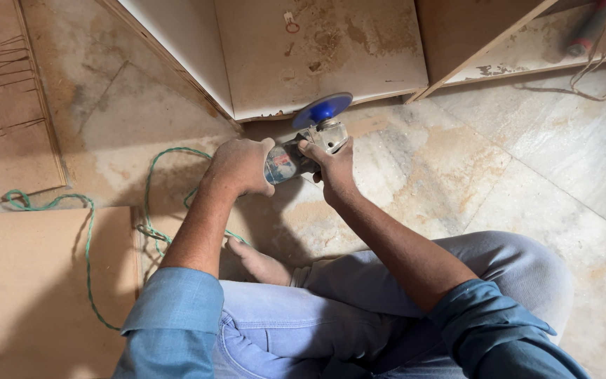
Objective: The person uses a power grinder to smooth the edges of wooden panels, moving the tool along the length of the boards.
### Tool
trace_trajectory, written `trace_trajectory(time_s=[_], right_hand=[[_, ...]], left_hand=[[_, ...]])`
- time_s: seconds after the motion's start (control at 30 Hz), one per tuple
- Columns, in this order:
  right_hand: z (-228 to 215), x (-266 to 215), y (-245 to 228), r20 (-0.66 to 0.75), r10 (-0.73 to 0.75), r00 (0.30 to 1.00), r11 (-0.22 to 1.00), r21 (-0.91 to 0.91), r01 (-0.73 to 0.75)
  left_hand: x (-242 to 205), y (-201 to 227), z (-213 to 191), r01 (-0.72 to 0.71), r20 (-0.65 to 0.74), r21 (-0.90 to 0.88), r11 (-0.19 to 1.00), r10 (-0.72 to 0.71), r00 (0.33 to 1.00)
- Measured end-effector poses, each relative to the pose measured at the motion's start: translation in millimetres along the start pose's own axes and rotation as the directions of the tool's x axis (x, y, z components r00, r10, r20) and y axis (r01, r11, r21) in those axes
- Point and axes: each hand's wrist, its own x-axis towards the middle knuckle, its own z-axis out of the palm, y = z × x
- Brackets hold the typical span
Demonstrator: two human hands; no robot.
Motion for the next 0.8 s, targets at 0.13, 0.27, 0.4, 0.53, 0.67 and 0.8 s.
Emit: trace_trajectory(time_s=[0.13, 0.27, 0.4, 0.53, 0.67, 0.8], right_hand=[[0.2, 1.2, 3.9, -0.016, 0.008, 1.000, 1.000, -0.001, -0.008], [-0.8, 3.8, 2.6, -0.045, 0.034, 0.998, 0.999, 0.022, -0.033], [-4.4, 1.7, 2.0, -0.033, 0.017, 0.999, 0.999, 0.028, -0.016], [-2.8, 3.7, 3.5, -0.036, 0.018, 0.999, 1.000, 0.022, -0.017], [-5.4, 5.8, 5.2, -0.052, 0.040, 0.998, 0.999, 0.004, -0.040], [-9.3, 9.0, 2.6, -0.084, 0.057, 0.995, 0.998, -0.001, -0.057]], left_hand=[[1.0, 2.3, 0.5, -0.003, -0.014, 0.011, 1.000, 0.003, 1.000], [6.2, 4.9, -0.5, 0.006, -0.001, 0.018, 1.000, -0.006, 1.000], [7.4, 6.2, 1.2, 0.002, -0.005, 0.024, 1.000, -0.002, 1.000], [5.4, 5.5, 0.0, 0.011, -0.001, 0.020, 1.000, -0.011, 1.000], [6.1, 10.1, 1.3, 0.027, 0.015, 0.020, 0.999, -0.027, 1.000], [10.2, 13.8, 0.3, 0.004, -0.008, 0.020, 1.000, -0.004, 1.000]])
